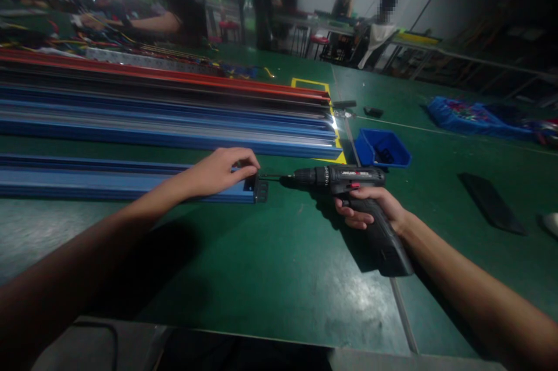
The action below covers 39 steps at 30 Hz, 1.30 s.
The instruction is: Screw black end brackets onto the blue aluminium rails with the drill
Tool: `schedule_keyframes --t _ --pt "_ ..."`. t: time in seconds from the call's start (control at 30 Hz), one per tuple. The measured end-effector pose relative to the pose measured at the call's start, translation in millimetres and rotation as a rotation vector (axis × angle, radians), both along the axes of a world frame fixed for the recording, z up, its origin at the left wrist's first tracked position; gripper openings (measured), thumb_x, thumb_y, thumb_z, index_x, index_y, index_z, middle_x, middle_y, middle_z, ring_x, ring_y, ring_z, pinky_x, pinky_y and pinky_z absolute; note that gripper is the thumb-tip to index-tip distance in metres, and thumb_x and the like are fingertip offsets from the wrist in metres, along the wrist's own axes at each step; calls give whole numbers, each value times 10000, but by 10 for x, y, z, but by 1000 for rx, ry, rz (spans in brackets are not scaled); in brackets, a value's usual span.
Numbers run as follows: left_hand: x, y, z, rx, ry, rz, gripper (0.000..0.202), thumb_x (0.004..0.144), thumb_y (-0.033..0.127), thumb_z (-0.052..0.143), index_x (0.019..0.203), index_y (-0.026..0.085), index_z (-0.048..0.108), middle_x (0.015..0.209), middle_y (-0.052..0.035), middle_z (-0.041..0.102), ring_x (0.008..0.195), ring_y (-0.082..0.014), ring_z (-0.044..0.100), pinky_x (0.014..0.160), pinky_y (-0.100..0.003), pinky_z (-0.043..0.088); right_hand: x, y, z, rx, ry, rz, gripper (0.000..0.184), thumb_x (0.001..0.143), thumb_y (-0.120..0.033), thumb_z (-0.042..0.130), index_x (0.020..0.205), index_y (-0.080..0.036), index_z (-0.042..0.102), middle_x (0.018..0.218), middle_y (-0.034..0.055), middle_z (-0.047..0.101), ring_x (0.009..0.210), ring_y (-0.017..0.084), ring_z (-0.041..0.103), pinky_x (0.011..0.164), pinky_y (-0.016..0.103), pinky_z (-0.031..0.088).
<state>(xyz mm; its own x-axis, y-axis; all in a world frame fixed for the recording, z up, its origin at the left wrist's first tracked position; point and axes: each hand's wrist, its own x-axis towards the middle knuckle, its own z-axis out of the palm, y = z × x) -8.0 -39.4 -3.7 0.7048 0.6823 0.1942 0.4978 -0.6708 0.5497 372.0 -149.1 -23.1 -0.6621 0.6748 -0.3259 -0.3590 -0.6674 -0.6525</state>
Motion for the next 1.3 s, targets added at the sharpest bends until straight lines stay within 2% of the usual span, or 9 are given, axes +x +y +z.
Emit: schedule_keyframes --t 1.3 --pt "5 1 12 3 4 -12 267 994 419 558 1023 198 703 1014 -40 741 905 -184 664 877 -319 502 -3 2 -3 -12 -5 -19 256 938 -248 611 1012 -19 698 770 74 649 432 39 434 514 197 509"
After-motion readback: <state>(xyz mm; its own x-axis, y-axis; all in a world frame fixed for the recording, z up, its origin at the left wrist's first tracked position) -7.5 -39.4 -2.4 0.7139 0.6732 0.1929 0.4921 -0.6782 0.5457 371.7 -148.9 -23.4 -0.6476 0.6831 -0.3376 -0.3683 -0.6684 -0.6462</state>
